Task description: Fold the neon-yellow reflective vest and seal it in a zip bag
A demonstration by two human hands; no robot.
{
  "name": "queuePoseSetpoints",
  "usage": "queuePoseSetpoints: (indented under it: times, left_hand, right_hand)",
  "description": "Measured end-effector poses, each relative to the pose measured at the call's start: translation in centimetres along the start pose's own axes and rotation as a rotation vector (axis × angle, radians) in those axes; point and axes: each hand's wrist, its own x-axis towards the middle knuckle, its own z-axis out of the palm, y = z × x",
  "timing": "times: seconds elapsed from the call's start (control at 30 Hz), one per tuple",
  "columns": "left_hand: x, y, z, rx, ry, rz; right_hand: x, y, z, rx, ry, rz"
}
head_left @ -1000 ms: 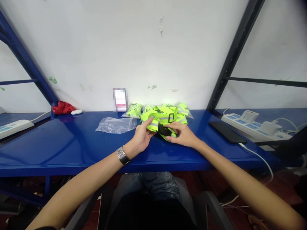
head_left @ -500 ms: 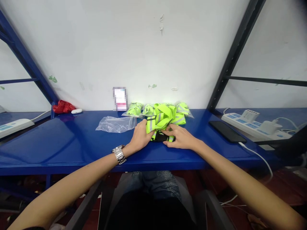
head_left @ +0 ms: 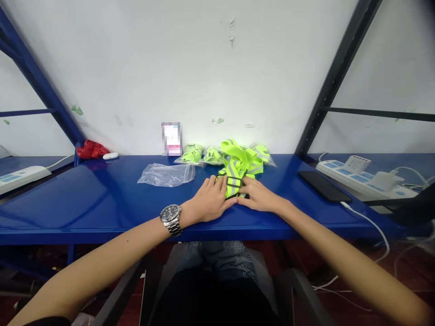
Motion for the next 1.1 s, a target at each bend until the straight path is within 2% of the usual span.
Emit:
queuePoseSetpoints:
  times: [0.07,0.13,0.23,0.4,0.43,0.5,0.57,0.67,0.77,0.87,0.97,1.1]
  left_hand:
    - [0.0,-0.4,-0.2,-0.111,0.000,0.014]
    - [0.3,-1.2,-0.4,-0.172,-0.067,0.042]
    - [1.0,-2.1,-0.5,-0.136,-0.149,0.070]
    - [1.9,-2.5,0.0,-0.198,-0.015,0.008]
    - [2.0,-2.7,0.1,-0.232,0.003,-0.020]
    - [2.1,-3.0,0.0,-0.290,0.025,-0.088]
    - [2.0,-3.3,-0.1,-0.333,0.048,-0.159]
    - [1.5,-3.5,-0.3,-0.396,0.095,-0.226]
    - [1.1,-3.3,-0.3,-0.437,0.158,-0.241]
    - [1.3,-3.3,-0.5,-0.471,0.236,-0.276]
    - [1.8,-3.4,-0.9,-0.495,0.287,-0.255]
    - [2.3,-3.1,-1.4,-0.212,0.130,0.002]
  right_hand:
    - [0.0,0.0,-0.1,0.011,0.000,0.022]
    - [0.0,-0.1,-0.3,0.034,-0.003,0.027]
    - [-0.5,-0.5,-0.5,0.058,0.044,0.063]
    - [-2.2,-2.0,-0.6,0.053,0.351,0.306]
    - [-2.5,-2.5,-0.6,0.119,0.370,0.366]
    - [-2.5,-3.6,-0.5,0.403,0.310,0.477]
    - [-1.7,-4.8,-0.2,0.819,0.231,0.576]
    - [0.7,-6.3,0.4,1.376,0.286,0.729]
    - [3.0,-7.2,0.6,1.703,0.191,0.720]
    - [4.3,-7.9,0.5,1.769,0.080,0.716]
    - [4.8,-8.5,0.1,1.756,0.111,0.747]
    - [5.4,-8.8,-0.1,1.661,0.254,0.693]
